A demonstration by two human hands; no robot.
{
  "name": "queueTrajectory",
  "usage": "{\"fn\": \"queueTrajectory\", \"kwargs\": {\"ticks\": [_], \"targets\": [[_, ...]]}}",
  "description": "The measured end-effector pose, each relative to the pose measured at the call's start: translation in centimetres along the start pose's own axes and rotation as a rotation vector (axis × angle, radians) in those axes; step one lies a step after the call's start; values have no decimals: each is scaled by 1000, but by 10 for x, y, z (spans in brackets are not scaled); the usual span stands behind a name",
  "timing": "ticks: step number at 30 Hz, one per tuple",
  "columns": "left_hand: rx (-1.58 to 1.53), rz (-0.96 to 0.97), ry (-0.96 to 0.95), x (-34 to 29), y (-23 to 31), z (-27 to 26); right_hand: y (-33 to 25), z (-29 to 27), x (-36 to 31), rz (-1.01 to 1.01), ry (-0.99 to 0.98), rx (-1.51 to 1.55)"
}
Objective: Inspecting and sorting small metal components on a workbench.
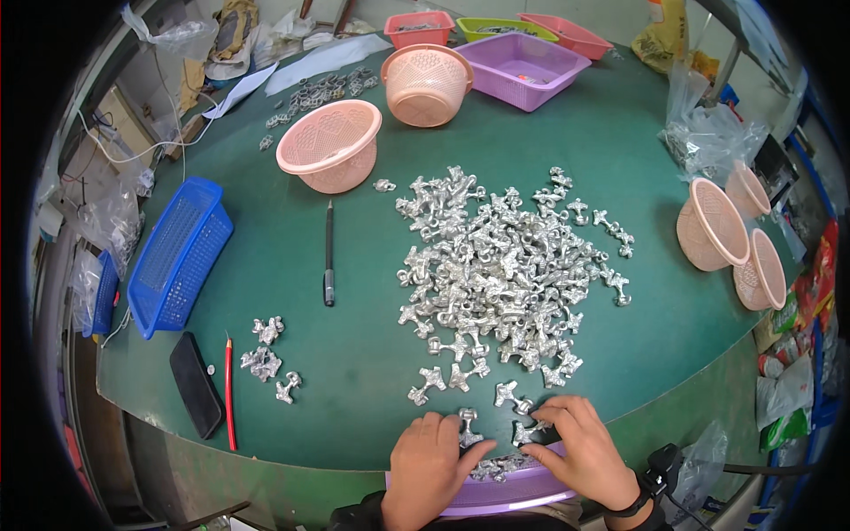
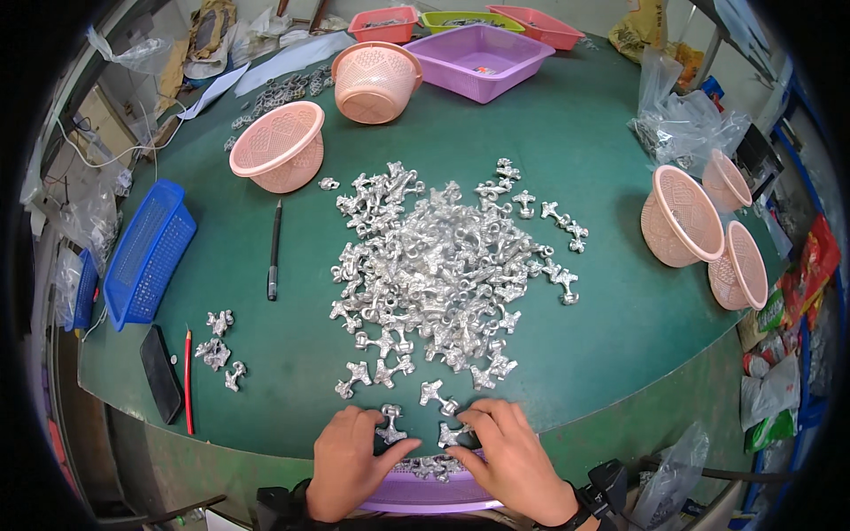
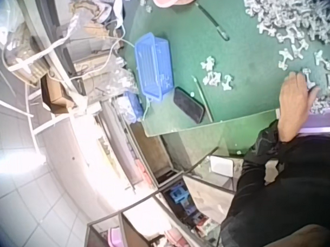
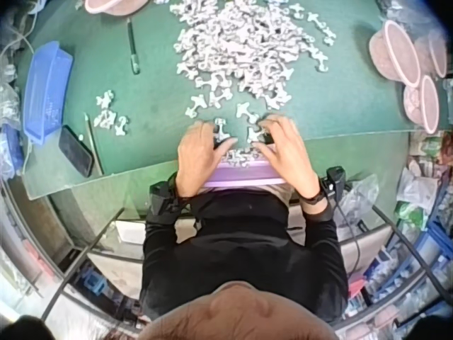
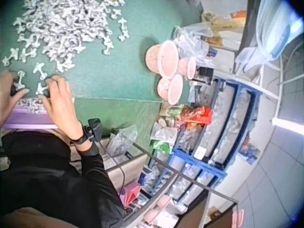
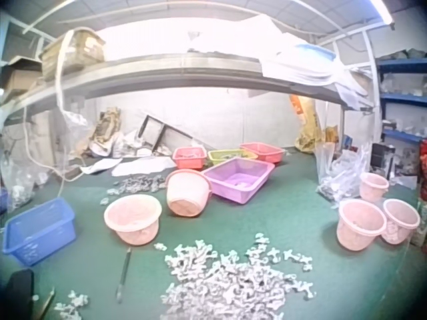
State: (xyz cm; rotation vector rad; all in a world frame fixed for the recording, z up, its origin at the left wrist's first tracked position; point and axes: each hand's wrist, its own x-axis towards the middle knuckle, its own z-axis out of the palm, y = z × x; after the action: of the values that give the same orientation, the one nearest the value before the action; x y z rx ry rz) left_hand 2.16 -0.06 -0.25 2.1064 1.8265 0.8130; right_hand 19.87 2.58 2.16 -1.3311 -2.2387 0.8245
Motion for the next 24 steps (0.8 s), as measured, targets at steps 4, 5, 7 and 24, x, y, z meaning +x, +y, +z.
{"fn": "queueTrajectory", "kwargs": {"ticks": [4, 5, 7, 24], "targets": [[-15, -37, -73, 3, 0, -8, 7, 2, 1, 76, -21, 136], [-159, -156, -133, 5, -1, -13, 9, 2, 0, 84, -10, 171], [-300, -274, -192, 4, -5, -18, 11, 1, -2, 110, -33, 226], [-1403, -655, -203, -5, 14, -23, 6, -7, 0, 153, -21, 1237]]}}
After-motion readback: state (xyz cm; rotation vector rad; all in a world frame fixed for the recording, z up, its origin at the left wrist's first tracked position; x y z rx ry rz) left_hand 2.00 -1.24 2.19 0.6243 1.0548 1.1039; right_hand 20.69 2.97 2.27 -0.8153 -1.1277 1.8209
